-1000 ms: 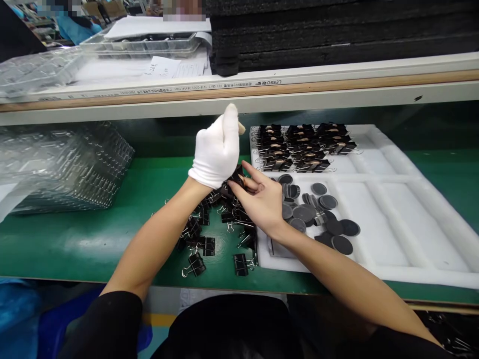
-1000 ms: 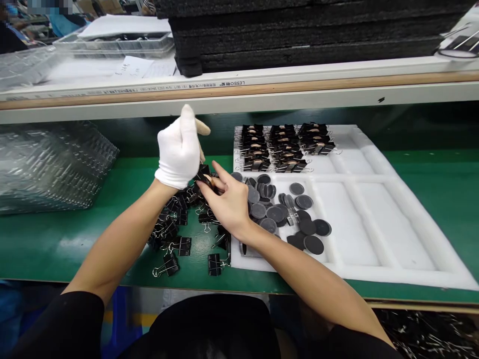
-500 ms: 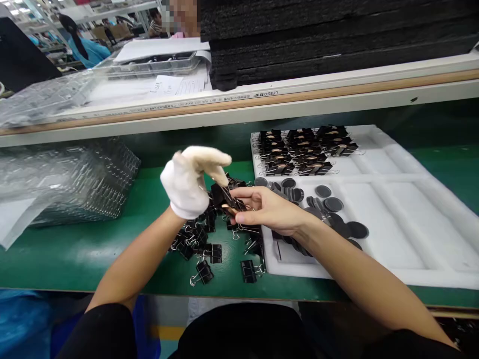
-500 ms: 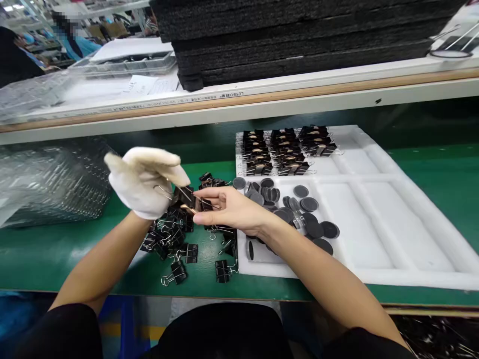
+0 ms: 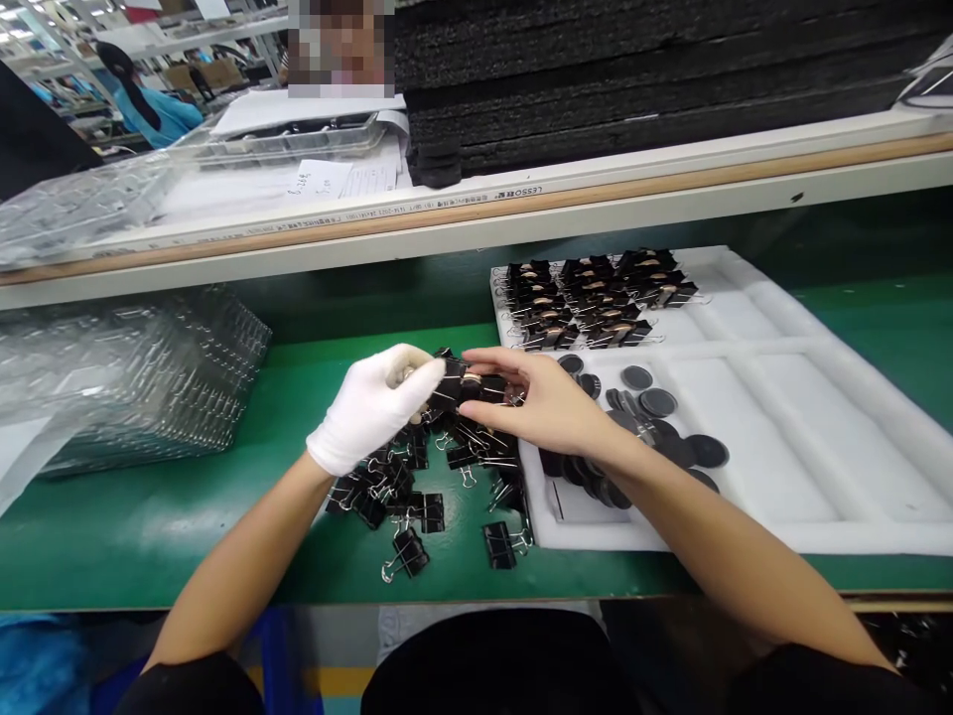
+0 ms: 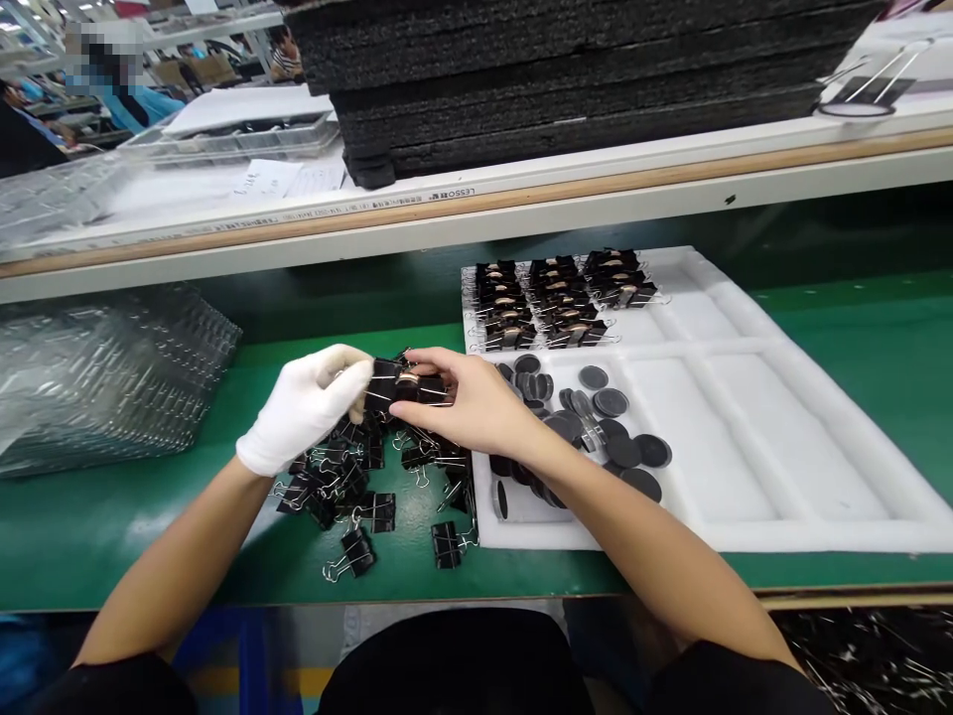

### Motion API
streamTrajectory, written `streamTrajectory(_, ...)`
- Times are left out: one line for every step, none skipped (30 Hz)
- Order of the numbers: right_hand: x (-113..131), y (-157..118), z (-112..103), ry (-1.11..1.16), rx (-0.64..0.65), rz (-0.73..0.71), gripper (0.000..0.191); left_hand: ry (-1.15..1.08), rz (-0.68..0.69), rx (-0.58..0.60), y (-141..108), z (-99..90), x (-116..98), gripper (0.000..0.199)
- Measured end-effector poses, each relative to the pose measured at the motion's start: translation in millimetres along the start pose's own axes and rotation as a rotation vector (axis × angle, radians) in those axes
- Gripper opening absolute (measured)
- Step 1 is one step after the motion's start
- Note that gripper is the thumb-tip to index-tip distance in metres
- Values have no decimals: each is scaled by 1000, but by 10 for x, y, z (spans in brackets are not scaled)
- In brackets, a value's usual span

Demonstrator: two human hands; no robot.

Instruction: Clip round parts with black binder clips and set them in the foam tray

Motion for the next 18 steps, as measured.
streamTrajectory(-14, 13, 3, 25, 34, 36, 56, 1, -6, 19, -9, 16, 11, 40)
streamTrajectory(-26, 24, 7, 46, 56, 61, 50, 10, -8, 40, -19, 34, 25, 39)
streamTrajectory(-38, 33, 12, 67, 70, 85, 47, 22, -5, 63, -30, 52, 42, 38)
streamTrajectory(-50, 40, 18, 96, 75, 113, 46, 35, -1, 84, -43, 68, 61, 37)
streamTrajectory(-61, 43, 23, 132, 74, 143, 48, 50, 6, 99, -57, 80, 83, 36)
streamTrajectory(-69, 44, 26, 168, 66, 171, 51, 69, 18, 102, -73, 85, 106, 35)
streamTrajectory(-74, 43, 27, 196, 55, 192, 54, 97, 37, 91, -89, 84, 128, 33)
streamTrajectory(-73, 43, 22, 216, 42, 200, 56, 134, 66, 70, -106, 75, 146, 32)
streamTrajectory(-67, 43, 13, 228, 29, 192, 55, 178, 102, 47, -123, 63, 159, 30)
streamTrajectory(-55, 45, 1, 234, 26, 170, 53, 224, 144, 30, -140, 48, 166, 30)
streamTrajectory(-38, 48, -11, 237, 30, 142, 51, 264, 188, 22, -156, 34, 166, 30)
streamTrajectory(-19, 52, -24, 241, 39, 112, 50, 293, 227, 25, -172, 22, 160, 31)
streamTrajectory(0, 55, -36, 248, 47, 85, 49, 309, 257, 34, -184, 12, 150, 33)
streamTrajectory(20, 58, -45, 253, 56, 65, 49, 316, 275, 40, -193, 3, 136, 34)
streamTrajectory(40, 60, -50, 256, 63, 48, 50, 321, 285, 39, -198, -5, 120, 35)
streamTrajectory(62, 58, -53, 255, 66, 31, 50, 325, 290, 31, -199, -11, 103, 35)
streamTrajectory(87, 52, -59, 243, 68, 8, 50, 332, 296, 29, -198, -14, 86, 36)
streamTrajectory(116, 41, -72, 210, 66, -27, 49, 339, 307, 38, -196, -17, 74, 38)
Point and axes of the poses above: each hand's wrist, its own y-axis towards the middle knuckle, its own z-axis out of the palm, x = y × z, the point moved 3 cm from there along y, towards the middle knuckle, and after that the axes turned 11 degrees about -x, right-handed, at the moved point
